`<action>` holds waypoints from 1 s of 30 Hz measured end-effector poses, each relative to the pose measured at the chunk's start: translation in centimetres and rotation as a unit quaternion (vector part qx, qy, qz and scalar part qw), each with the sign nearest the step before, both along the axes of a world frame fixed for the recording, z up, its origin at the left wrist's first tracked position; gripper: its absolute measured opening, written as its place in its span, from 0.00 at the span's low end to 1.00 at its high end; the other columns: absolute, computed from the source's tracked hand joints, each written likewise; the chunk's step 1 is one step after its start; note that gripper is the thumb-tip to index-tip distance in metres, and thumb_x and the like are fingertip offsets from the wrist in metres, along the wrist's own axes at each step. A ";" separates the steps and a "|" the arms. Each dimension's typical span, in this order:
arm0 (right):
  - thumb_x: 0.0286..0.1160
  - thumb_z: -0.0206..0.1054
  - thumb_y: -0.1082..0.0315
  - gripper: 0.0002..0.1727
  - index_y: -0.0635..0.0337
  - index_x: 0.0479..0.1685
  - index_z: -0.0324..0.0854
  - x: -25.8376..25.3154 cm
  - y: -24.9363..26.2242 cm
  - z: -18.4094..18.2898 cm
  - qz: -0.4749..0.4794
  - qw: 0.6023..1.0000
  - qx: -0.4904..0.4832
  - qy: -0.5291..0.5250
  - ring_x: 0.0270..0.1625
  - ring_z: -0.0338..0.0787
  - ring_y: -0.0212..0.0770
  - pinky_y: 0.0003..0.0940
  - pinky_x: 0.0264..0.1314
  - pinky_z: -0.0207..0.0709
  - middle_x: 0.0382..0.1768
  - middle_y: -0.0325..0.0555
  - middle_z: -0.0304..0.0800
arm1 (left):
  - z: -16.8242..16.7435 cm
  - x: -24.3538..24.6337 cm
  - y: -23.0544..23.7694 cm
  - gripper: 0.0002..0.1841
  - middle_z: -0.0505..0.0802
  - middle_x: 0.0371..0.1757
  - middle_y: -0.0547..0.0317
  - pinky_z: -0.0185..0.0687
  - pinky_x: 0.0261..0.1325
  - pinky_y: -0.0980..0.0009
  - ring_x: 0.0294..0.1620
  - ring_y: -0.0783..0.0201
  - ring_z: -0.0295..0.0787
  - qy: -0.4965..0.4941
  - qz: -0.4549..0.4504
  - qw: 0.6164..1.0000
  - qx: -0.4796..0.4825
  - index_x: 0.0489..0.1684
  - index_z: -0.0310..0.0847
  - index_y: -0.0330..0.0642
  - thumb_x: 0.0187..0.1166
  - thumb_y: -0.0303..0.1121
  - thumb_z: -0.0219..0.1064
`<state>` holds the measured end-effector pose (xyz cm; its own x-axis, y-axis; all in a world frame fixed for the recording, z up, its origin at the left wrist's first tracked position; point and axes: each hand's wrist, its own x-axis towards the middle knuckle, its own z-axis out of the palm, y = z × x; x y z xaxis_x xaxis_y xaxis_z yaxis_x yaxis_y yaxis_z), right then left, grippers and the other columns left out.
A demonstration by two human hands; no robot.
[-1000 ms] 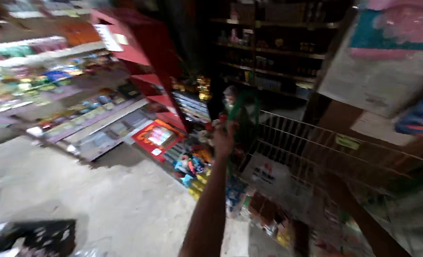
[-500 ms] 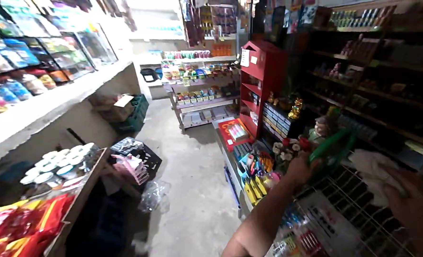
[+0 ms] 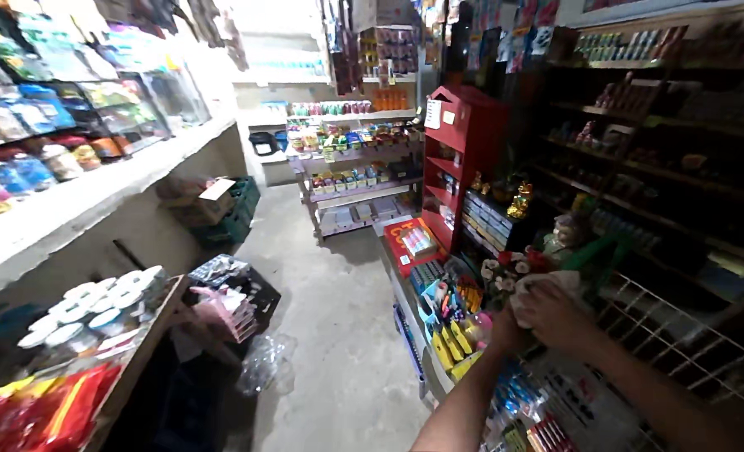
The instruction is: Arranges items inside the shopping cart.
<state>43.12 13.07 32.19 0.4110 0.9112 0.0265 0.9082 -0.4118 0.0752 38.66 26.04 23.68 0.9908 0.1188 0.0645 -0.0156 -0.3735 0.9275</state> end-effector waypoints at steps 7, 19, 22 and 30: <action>0.71 0.64 0.75 0.22 0.56 0.65 0.88 6.8 -4.7 3.9 -0.060 0.953 0.295 0.001 0.79 0.76 0.67 0.64 0.84 0.63 0.71 0.61 0.84 | -0.9 1.6 -0.1 0.35 0.92 0.60 0.40 0.83 0.67 0.44 0.60 0.45 0.91 0.018 -0.009 1.000 0.023 0.86 0.64 0.40 0.80 0.40 0.71; 0.92 0.51 0.66 0.28 0.70 0.87 0.61 13.3 -9.0 3.6 -0.409 0.786 0.451 0.104 0.84 0.69 0.66 0.58 0.87 0.60 0.81 0.73 0.69 | 0.9 -0.1 -0.9 0.23 0.92 0.59 0.40 0.78 0.67 0.39 0.62 0.41 0.89 0.087 -0.002 0.983 0.164 0.73 0.79 0.41 0.89 0.45 0.58; 0.91 0.54 0.66 0.27 0.71 0.83 0.65 11.3 -10.6 0.8 -0.451 0.724 0.506 0.127 0.81 0.74 0.62 0.54 0.85 0.64 0.78 0.71 0.73 | 0.9 -0.3 -1.0 0.23 0.92 0.58 0.39 0.78 0.67 0.39 0.61 0.40 0.89 0.082 0.004 0.982 0.173 0.74 0.79 0.41 0.89 0.46 0.59; 0.87 0.58 0.68 0.25 0.67 0.81 0.72 8.7 -4.4 -6.0 -0.427 0.749 0.462 0.205 0.87 0.67 0.60 0.50 0.90 0.58 0.83 0.66 0.70 | 1.4 -0.2 -1.0 0.25 0.90 0.62 0.37 0.76 0.69 0.39 0.65 0.39 0.87 0.097 -0.010 0.978 0.183 0.79 0.75 0.41 0.89 0.46 0.58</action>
